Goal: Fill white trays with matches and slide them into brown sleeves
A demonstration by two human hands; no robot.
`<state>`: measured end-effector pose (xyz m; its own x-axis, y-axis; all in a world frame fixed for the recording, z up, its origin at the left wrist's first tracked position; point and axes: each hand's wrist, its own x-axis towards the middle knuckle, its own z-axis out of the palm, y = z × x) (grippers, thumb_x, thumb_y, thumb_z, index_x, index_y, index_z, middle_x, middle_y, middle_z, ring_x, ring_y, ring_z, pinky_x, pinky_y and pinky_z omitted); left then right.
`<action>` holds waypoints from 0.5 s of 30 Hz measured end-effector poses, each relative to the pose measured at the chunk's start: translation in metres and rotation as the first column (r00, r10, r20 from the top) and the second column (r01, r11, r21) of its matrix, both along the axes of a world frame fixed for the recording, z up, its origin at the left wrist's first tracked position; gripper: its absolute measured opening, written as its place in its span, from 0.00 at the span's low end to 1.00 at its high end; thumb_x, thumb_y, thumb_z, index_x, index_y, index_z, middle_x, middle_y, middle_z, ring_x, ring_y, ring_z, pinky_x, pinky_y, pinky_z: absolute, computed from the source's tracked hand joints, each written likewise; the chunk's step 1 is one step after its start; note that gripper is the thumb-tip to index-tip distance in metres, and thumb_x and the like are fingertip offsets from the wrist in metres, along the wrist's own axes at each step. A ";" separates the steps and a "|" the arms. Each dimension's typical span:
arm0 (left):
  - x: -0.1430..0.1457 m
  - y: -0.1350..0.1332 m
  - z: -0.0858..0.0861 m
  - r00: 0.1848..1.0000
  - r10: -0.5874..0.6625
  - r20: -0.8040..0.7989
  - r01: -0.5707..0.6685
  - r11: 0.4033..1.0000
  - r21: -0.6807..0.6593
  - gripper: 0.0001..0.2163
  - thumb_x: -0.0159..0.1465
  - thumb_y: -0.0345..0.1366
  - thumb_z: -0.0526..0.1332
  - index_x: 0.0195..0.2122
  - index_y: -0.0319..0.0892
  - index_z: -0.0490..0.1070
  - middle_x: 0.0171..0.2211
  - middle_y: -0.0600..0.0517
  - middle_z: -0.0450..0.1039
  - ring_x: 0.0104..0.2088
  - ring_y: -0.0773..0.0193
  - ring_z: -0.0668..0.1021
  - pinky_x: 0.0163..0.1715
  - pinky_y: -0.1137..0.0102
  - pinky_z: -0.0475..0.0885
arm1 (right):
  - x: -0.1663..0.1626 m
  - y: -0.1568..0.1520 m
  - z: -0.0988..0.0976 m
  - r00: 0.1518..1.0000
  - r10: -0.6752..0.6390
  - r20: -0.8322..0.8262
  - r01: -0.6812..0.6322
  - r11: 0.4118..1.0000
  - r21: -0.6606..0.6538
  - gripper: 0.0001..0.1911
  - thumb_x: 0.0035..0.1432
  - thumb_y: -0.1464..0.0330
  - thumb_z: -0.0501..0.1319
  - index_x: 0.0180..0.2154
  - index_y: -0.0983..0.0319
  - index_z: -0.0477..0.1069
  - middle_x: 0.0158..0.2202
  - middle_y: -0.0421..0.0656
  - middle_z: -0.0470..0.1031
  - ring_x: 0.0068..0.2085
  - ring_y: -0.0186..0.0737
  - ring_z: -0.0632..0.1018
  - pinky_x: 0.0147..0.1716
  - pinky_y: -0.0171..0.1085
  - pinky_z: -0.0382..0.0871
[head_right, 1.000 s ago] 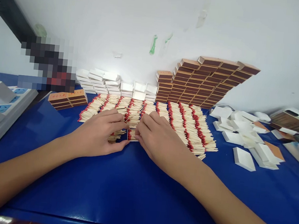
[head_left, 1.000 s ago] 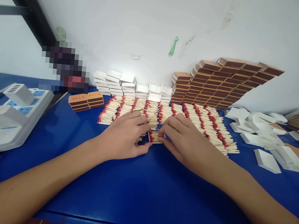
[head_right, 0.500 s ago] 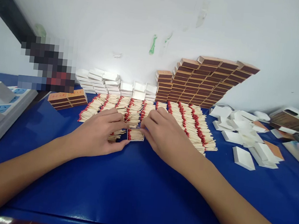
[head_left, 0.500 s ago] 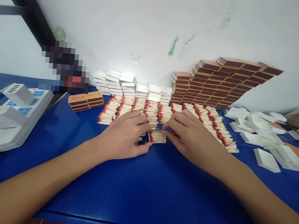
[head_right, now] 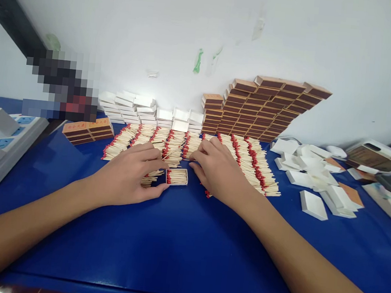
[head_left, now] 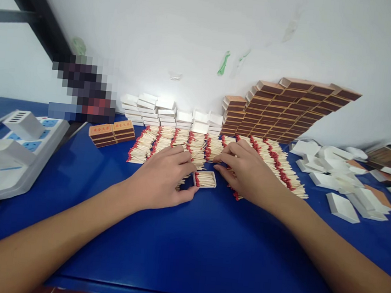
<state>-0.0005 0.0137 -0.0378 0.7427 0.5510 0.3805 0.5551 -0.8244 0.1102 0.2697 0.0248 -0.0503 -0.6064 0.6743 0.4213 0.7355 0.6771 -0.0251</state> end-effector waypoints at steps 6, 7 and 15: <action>0.000 0.000 -0.001 1.000 -0.002 -0.002 0.002 1.000 0.006 0.13 0.71 0.43 0.66 0.49 0.39 0.82 0.37 0.48 0.75 0.42 0.52 0.76 0.46 0.56 0.74 | 0.001 0.000 0.000 1.000 0.005 0.002 -0.005 0.999 0.034 0.14 0.75 0.70 0.57 0.42 0.62 0.82 0.39 0.51 0.74 0.43 0.50 0.70 0.45 0.50 0.68; 0.000 0.000 -0.001 1.000 -0.002 0.000 0.002 1.000 0.004 0.13 0.71 0.43 0.66 0.49 0.39 0.82 0.36 0.48 0.75 0.42 0.52 0.76 0.46 0.56 0.74 | 0.001 0.000 0.000 1.000 0.001 0.007 -0.001 0.999 0.041 0.14 0.75 0.69 0.57 0.43 0.62 0.82 0.39 0.51 0.74 0.43 0.51 0.70 0.45 0.50 0.68; 0.000 0.000 -0.001 1.000 -0.002 -0.002 0.002 1.000 -0.001 0.13 0.71 0.43 0.66 0.48 0.38 0.82 0.37 0.47 0.76 0.42 0.52 0.76 0.46 0.57 0.74 | 0.001 0.000 0.000 1.000 -0.004 0.026 0.003 0.999 0.052 0.13 0.74 0.70 0.59 0.44 0.64 0.83 0.39 0.51 0.74 0.43 0.50 0.70 0.44 0.49 0.68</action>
